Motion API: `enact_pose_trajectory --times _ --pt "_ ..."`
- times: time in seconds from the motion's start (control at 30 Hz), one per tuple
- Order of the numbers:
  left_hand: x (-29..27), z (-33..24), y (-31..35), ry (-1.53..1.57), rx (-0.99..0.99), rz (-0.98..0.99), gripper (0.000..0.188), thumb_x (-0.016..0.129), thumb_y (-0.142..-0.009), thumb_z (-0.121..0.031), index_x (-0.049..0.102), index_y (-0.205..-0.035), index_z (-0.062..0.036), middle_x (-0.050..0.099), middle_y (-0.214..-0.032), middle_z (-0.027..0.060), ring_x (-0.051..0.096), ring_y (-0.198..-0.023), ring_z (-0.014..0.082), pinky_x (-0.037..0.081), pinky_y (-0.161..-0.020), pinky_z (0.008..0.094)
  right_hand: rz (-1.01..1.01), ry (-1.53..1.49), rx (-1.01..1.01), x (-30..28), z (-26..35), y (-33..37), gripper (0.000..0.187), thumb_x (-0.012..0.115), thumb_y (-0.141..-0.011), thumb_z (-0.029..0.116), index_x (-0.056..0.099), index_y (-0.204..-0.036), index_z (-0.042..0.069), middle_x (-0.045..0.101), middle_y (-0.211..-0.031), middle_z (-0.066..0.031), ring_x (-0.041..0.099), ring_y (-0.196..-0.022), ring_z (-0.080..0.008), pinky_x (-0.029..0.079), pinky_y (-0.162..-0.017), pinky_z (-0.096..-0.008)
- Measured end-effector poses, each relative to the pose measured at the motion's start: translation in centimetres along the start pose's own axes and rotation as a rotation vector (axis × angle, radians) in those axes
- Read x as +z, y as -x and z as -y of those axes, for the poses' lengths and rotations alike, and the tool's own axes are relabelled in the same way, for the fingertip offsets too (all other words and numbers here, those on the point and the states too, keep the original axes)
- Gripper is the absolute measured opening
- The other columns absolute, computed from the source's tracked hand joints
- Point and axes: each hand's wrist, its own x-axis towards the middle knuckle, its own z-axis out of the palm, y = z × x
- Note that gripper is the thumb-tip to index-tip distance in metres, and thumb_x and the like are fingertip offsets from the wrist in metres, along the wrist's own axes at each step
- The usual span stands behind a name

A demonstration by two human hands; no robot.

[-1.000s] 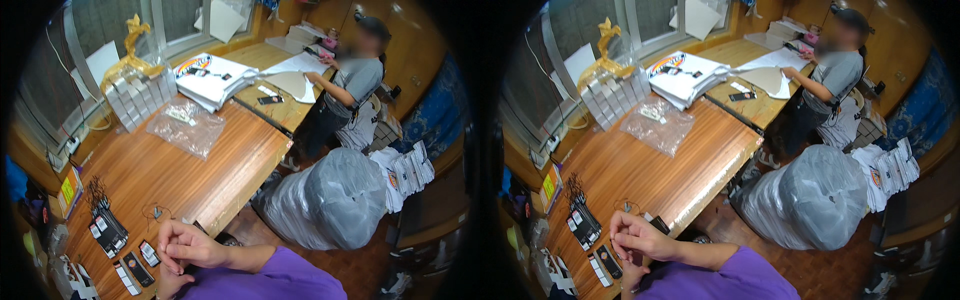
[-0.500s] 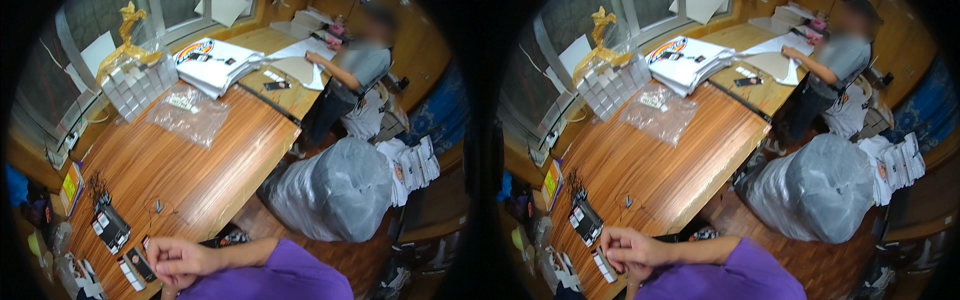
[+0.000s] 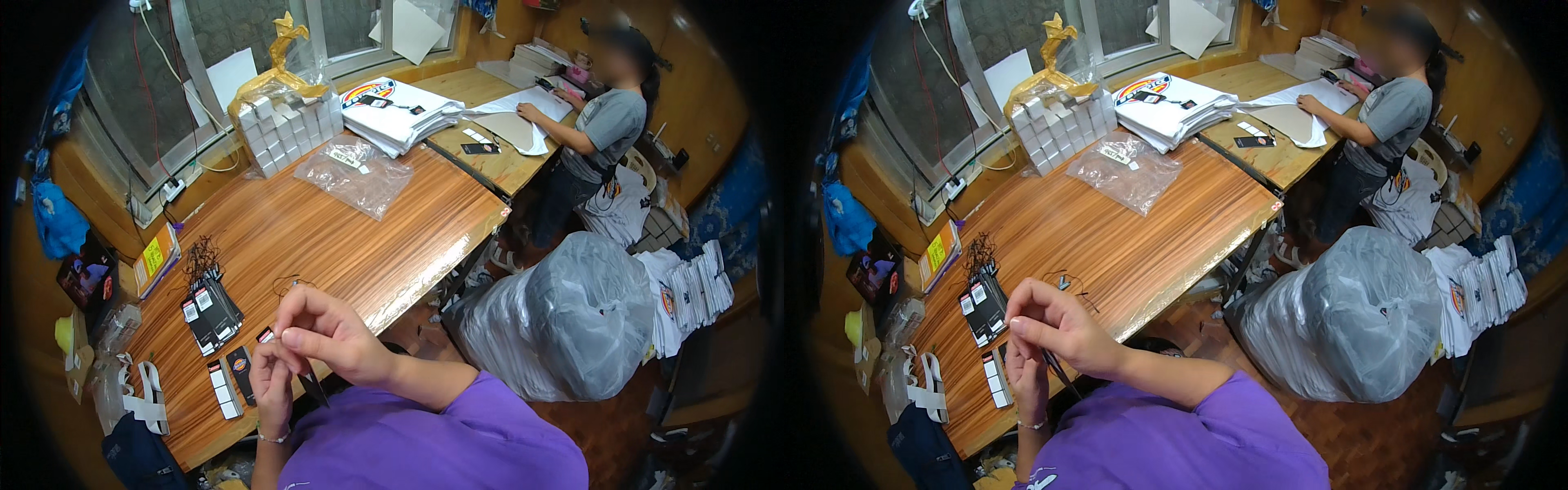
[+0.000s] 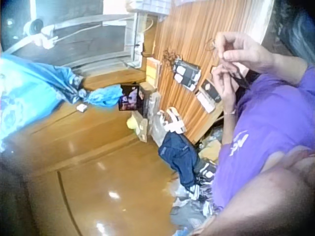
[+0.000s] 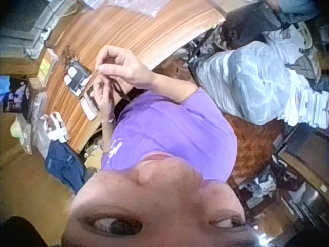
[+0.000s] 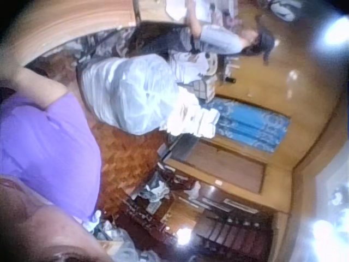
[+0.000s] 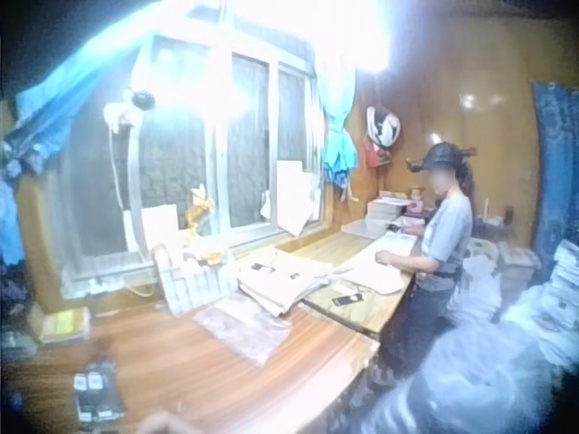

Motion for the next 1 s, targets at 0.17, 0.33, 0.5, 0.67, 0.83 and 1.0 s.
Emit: enact_pose_trajectory --times 0.17,0.33,0.5,0.67,0.83,1.0 --pt "0.2 1.1 1.8 -0.046 0.023 0.13 0.041 0.076 -0.069 -0.016 0.047 -0.096 -0.0041 0.05 -0.088 0.0029 0.05 -0.083 0.013 0.043 -0.076 0.0264 -0.056 0.003 -0.02 0.0 -1.1 0.9 0.006 0.048 -0.089 0.009 0.045 -0.094 0.006 0.047 -0.068 -0.004 0.048 -0.062 -0.0106 0.04 -0.058 -0.0235" --pt "-2.4 1.8 3.2 -0.021 -0.265 0.122 0.031 0.078 -0.066 -0.015 0.055 -0.083 -0.0024 0.05 -0.098 0.0047 0.049 -0.091 0.0158 0.038 -0.085 0.0294 -0.175 -0.142 -0.037 -0.8 -2.4 1.7 0.008 0.048 -0.089 0.011 0.044 -0.094 0.007 0.047 -0.063 -0.0058 0.046 -0.059 -0.0123 0.039 -0.056 -0.0245" --pt "-1.9 1.5 2.0 -0.537 0.188 -0.006 0.024 0.077 -0.063 -0.012 0.06 -0.077 -0.0031 0.051 -0.099 0.0086 0.048 -0.096 0.02 0.038 -0.086 0.0336 -0.181 -0.101 -0.001 -0.8 -2.2 1.5 0.011 0.051 -0.088 0.01 0.044 -0.096 0.006 0.049 -0.065 -0.0059 0.048 -0.06 -0.0125 0.04 -0.055 -0.0245" --pt "-2.5 -1.1 -1.0 -0.846 0.316 -0.101 0.018 0.071 -0.066 -0.001 0.061 -0.081 -0.0024 0.059 -0.082 0.0057 0.055 -0.08 0.0171 0.043 -0.077 0.0297 -0.288 0.275 -0.109 -2.5 -2.0 0.4 0.015 0.052 -0.086 0.004 0.046 -0.099 0.004 0.054 -0.07 -0.0044 0.053 -0.061 -0.0109 0.044 -0.057 -0.0234" --pt "-2.8 -2.1 -3.2 -0.46 0.296 -0.144 0.019 0.07 -0.069 -0.002 0.064 -0.086 -0.0017 0.063 -0.079 0.0039 0.057 -0.072 0.0099 0.044 -0.064 0.0231 -0.269 0.397 -0.045 -2.6 -2.7 0.0 0.015 0.05 -0.085 0.001 0.047 -0.099 0.0 0.055 -0.071 -0.0078 0.054 -0.065 -0.0132 0.044 -0.061 -0.0244" --pt "-4.5 -2.4 -2.7 -0.55 0.3 -0.153 0.018 0.069 -0.07 0.0 0.064 -0.087 -0.0005 0.063 -0.083 0.005 0.055 -0.072 0.01 0.044 -0.065 0.023 -0.218 0.464 0.12 -2.6 -4.6 -0.9 0.019 0.049 -0.085 -0.002 0.044 -0.103 0.0 0.057 -0.071 -0.0089 0.054 -0.066 -0.0125 0.044 -0.063 -0.0241"
